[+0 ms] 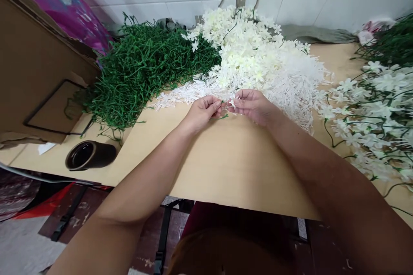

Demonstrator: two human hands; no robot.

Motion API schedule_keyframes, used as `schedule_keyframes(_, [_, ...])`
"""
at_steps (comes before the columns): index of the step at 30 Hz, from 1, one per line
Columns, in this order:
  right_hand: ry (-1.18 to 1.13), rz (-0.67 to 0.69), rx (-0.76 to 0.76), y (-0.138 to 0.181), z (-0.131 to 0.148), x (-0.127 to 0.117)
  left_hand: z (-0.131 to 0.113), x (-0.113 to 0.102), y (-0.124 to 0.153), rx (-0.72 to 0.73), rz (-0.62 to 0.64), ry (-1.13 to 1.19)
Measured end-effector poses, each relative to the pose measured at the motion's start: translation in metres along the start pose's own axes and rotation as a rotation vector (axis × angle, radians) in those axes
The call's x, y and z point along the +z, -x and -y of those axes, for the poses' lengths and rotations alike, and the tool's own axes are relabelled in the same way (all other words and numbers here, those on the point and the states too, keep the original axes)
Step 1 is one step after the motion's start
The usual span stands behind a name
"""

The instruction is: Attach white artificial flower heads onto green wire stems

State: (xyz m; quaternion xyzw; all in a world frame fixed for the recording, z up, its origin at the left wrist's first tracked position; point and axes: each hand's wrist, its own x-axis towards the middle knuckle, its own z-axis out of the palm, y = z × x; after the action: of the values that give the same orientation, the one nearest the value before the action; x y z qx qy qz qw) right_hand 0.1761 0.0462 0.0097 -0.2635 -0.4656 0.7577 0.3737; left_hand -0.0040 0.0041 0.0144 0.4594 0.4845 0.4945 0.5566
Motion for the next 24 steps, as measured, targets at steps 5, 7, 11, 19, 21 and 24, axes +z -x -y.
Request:
schedule_keyframes(5, [0.052,0.029,0.0,-0.0012,-0.0058,0.0005,0.0009,0.0011,-0.0009,0.006,0.058,-0.082])
schedule_keyframes(7, [0.049,0.014,0.006,-0.0016,-0.0068,0.0005,0.0006,0.0014,-0.0003,0.016,0.074,-0.107])
schedule_keyframes(11, [0.073,-0.012,0.019,-0.0016,-0.0068,-0.0008,0.0006,0.0014,0.0005,0.021,0.085,-0.101])
schedule_keyframes(19, [0.114,-0.028,0.027,-0.0008,-0.0046,0.0003,-0.0001,0.0018,0.0015,0.021,0.081,-0.119])
schedule_keyframes(21, [0.158,-0.033,0.014,-0.0008,-0.0045,0.0008,-0.0006,0.0022,0.0016,0.015,0.081,-0.137])
schedule_keyframes(24, [0.312,-0.074,-0.05,-0.0007,-0.0046,0.0021,-0.0011,0.0028,0.0017,0.017,0.061,-0.17])
